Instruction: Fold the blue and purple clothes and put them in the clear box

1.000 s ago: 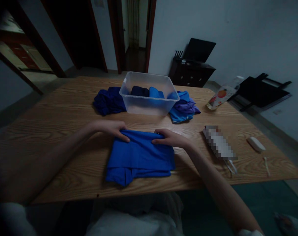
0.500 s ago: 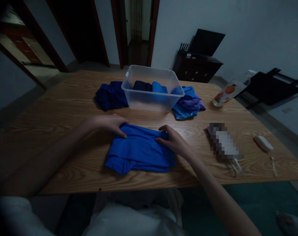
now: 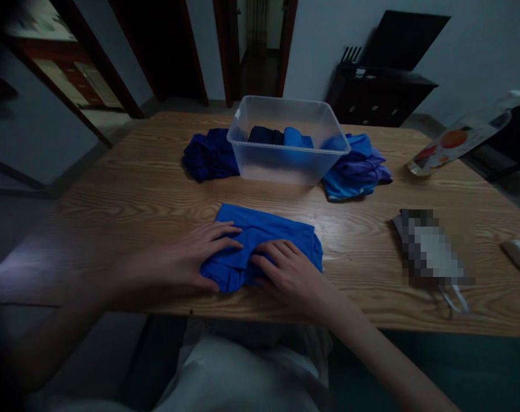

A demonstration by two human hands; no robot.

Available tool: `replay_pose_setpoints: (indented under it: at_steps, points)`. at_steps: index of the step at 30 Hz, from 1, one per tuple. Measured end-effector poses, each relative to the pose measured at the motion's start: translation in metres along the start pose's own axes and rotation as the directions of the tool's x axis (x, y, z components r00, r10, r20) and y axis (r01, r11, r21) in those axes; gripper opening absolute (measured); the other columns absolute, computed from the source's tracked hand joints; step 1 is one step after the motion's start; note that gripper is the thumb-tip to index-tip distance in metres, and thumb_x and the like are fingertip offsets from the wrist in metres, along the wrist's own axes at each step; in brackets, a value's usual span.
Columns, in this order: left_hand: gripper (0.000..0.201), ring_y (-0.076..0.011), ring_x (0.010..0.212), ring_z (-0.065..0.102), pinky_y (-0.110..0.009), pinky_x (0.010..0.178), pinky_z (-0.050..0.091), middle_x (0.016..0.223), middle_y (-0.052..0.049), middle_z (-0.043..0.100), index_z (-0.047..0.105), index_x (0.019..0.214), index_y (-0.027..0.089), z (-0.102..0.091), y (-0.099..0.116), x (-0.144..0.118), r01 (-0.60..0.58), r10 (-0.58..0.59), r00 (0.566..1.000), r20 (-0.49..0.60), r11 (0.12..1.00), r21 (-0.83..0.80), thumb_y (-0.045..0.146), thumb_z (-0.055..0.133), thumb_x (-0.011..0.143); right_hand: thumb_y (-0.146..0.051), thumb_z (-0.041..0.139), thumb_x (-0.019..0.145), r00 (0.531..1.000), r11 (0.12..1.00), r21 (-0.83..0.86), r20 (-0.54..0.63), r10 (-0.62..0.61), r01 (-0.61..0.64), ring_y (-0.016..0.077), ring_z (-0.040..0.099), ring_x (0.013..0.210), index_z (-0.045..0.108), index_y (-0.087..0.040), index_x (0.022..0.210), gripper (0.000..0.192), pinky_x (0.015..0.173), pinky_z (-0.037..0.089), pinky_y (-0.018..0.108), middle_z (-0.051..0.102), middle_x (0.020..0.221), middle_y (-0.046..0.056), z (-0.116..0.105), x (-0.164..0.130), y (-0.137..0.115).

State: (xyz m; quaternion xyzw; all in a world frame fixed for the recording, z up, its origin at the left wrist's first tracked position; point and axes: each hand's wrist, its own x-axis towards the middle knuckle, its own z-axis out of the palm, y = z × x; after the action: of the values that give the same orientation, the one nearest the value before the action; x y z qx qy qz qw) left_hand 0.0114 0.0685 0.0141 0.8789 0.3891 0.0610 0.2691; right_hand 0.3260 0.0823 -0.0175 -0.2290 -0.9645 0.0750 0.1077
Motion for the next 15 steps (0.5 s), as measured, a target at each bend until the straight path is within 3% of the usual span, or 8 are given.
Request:
replay_pose_setpoints:
  at_steps: [3, 5, 9, 15]
  points:
    - [0.061, -0.0321, 0.163, 0.037, -0.055, 0.137, 0.03, 0.169, -0.01, 0.048, 0.062, 0.149, 0.03, 0.009, 0.001, -0.007, 0.007, -0.009, 0.996, -0.089, 1.0, -0.028, 0.034, 0.087, 0.093, -0.024, 0.066, 0.108, 0.999, 0.998, -0.039, -0.005, -0.052, 0.052, 0.031, 0.067, 0.106, 0.07, -0.017, 0.123, 0.017, 0.097, 0.055, 0.048, 0.072, 0.117, 0.013, 0.003, 0.014, 0.007]
    - [0.051, -0.0294, 0.159, 0.043, -0.052, 0.137, 0.033, 0.165, -0.007, 0.052, 0.064, 0.147, 0.032, 0.012, 0.0, -0.007, -0.003, -0.007, 0.993, -0.12, 0.997, -0.083, 0.033, 0.081, 0.098, -0.024, 0.061, 0.111, 0.998, 0.998, 0.036, -0.033, -0.044, 0.045, 0.0267, 0.068, 0.097, 0.071, -0.017, 0.114, 0.013, 0.093, 0.053, 0.043, 0.073, 0.109, 0.01, -0.002, 0.023, 0.014]
    - [0.044, -0.0274, 0.15, 0.052, -0.048, 0.131, 0.041, 0.158, -0.008, 0.059, 0.06, 0.149, 0.03, 0.01, 0.0, -0.005, 0.011, -0.036, 0.987, -0.154, 0.987, -0.161, 0.036, 0.069, 0.106, -0.025, 0.056, 0.114, 0.995, 0.979, 0.201, -0.083, 0.051, -0.033, 0.0219, 0.068, 0.091, 0.072, -0.016, 0.11, 0.019, 0.083, 0.049, 0.033, 0.074, 0.102, 0.009, -0.02, 0.037, 0.026]
    - [0.038, -0.0281, 0.136, 0.06, -0.047, 0.121, 0.047, 0.145, -0.008, 0.065, 0.061, 0.143, 0.027, 0.008, -0.002, 0.007, 0.04, -0.067, 0.98, -0.187, 0.989, -0.144, 0.041, 0.065, 0.108, -0.03, 0.057, 0.114, 0.973, 0.919, 0.359, -0.099, 0.21, -0.162, 0.0176, 0.067, 0.082, 0.07, -0.018, 0.107, 0.019, 0.075, 0.043, 0.029, 0.073, 0.093, 0.003, -0.032, 0.049, 0.024]
